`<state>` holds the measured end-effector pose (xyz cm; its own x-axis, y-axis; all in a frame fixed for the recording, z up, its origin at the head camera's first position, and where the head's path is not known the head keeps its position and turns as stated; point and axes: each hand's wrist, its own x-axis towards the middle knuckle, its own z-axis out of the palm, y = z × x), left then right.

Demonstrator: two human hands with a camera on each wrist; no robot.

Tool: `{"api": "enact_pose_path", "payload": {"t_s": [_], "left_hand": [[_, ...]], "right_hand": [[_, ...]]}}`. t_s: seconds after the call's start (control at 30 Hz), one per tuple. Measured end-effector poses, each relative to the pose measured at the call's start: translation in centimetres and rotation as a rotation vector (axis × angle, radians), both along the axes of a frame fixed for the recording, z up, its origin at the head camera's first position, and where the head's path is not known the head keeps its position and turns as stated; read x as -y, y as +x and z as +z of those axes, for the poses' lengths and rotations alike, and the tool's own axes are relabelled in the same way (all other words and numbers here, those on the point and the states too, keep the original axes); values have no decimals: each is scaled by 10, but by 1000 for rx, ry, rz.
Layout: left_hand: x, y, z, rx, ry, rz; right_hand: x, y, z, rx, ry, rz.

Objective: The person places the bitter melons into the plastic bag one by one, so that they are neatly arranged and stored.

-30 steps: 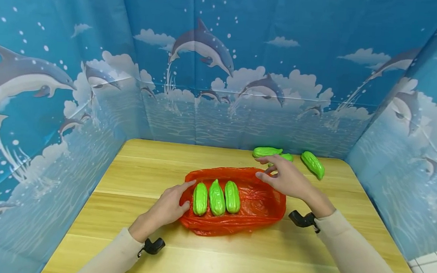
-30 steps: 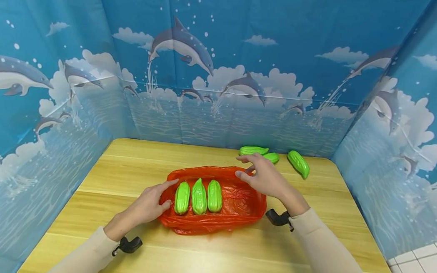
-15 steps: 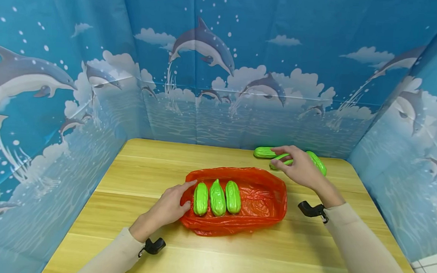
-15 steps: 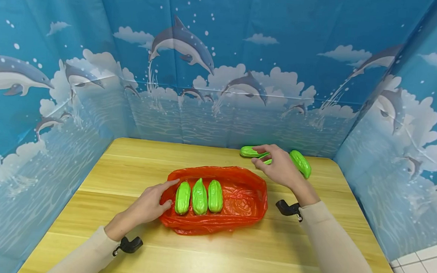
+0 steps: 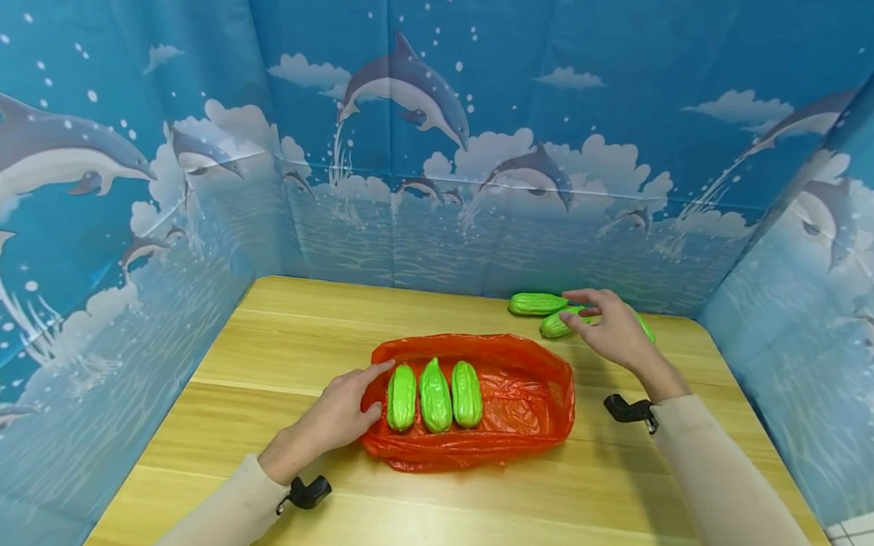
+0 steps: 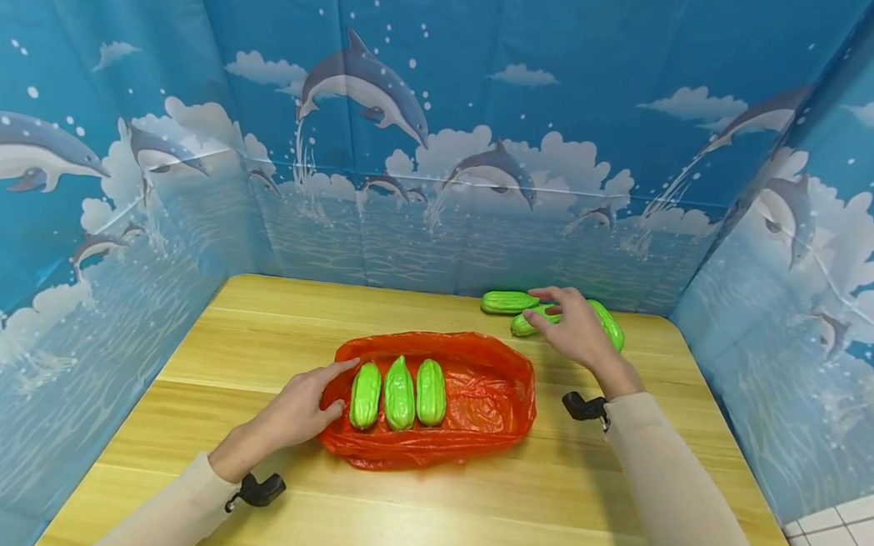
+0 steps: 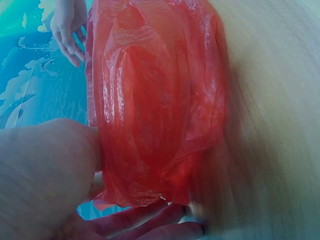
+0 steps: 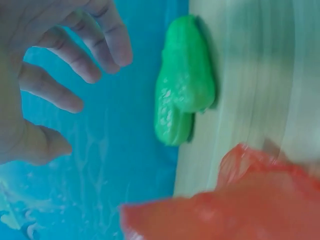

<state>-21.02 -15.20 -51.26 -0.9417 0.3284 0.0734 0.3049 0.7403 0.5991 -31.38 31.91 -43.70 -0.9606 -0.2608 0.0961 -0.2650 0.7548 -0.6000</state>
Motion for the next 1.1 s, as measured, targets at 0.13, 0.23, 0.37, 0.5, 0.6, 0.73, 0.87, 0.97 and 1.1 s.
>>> {"api": "enact_pose_path", "payload": {"t_s": [0.13,0.23,0.37,0.5,0.6,0.73,0.87,0.97,1.1], "left_hand": [[0,-1,-2,-5,-3,-1],[0,-1,-2,-8,-3,-5],[0,0,-2,-8,3,-5],[-1,0,-1,-6,0,-2],[-1,1,0,-10,-5,-5],[-1,2,1,-12,-9,-8],[-2,4,3,-9,-4,-8],[-2,4,4,-13,1,-10],[-2,4,4,-14,-7,-12]], "right_hand": [[-7,-8,-9,30,8,-23],[-10,-13,-16,54,9,-37],[-13,-20,-25,76,9,-41],[-16,-29,-34,79,32,-49],[-19,-34,-39,86,55,-61],[-20,-39,-45,98,69,-71],[-21,-44,-50,112,92,-81],[-21,-46,-54,127,109,-87],[-22,-48,-59,143,135,-89]]}}
